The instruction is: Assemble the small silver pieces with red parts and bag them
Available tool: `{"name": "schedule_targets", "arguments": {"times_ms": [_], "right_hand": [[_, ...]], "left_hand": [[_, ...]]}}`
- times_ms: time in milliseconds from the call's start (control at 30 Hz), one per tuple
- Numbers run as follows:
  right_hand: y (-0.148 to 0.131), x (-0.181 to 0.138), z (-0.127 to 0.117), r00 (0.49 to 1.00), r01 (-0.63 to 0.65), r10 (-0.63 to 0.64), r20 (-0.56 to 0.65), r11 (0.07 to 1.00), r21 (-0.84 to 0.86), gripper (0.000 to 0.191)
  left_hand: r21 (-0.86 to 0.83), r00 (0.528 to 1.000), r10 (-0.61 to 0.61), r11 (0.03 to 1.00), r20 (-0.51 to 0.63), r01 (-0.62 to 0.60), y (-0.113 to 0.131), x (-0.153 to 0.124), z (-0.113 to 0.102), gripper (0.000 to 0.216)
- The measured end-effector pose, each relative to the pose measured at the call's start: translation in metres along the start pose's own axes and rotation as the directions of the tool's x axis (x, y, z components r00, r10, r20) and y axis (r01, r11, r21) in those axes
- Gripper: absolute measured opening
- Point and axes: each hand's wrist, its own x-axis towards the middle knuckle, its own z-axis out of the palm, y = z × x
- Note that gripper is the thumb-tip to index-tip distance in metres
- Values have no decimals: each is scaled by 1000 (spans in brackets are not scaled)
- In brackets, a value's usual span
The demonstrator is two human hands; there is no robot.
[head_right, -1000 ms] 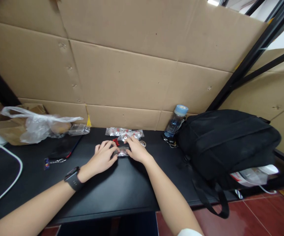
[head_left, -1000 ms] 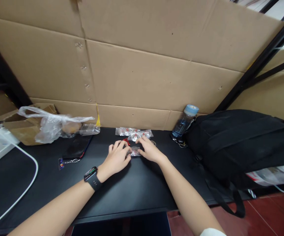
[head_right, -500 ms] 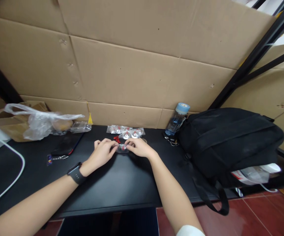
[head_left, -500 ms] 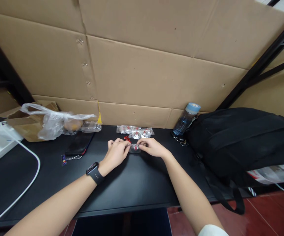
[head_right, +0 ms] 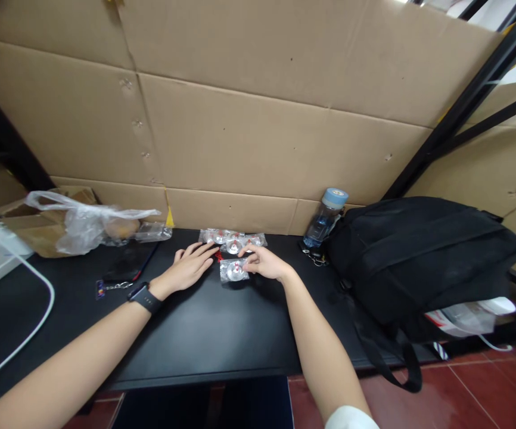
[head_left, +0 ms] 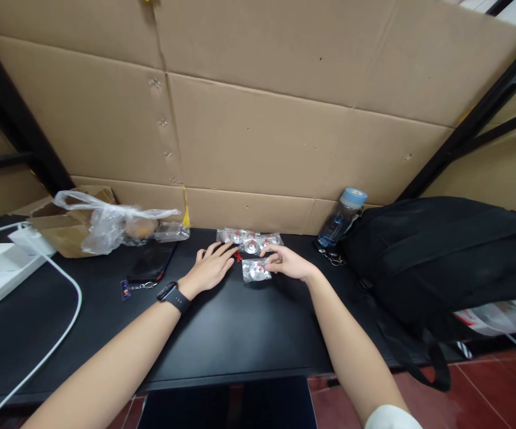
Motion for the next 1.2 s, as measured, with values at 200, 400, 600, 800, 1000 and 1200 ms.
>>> {"name": "schedule_targets", "arguments": {"times_ms": [200, 400, 600, 800, 1000, 1200], "right_hand": [[9, 30, 15, 912, 151, -142, -385, 989, -8, 34], [15, 58, 22, 828, 85, -192, -526, 972, -221, 31], [22, 12, -13, 873, -67, -264, -409, 768, -637, 37], [33, -8, -33, 936, -234, -15, -351, 718, -655, 41], [22, -9, -30, 923, -256, -23, -383, 708, -659, 36], [4, -6, -9, 915, -68, -171, -364, 826, -560, 42]], "left_hand": [[30, 992, 119, 992, 36, -120, -2, -3, -14, 32], [-28, 989, 143, 990, 49, -141, 3, -4, -24, 13], [5, 994, 106, 994, 2, -106, 8, -5, -19, 16], [-4, 995, 56, 998, -80, -57, 5, -3, -14, 21], [-67, 984, -59, 997, -169, 49, 5, 1, -9, 16], [-110, 963, -130, 988, -238, 106, 15, 0, -12, 11]]}}
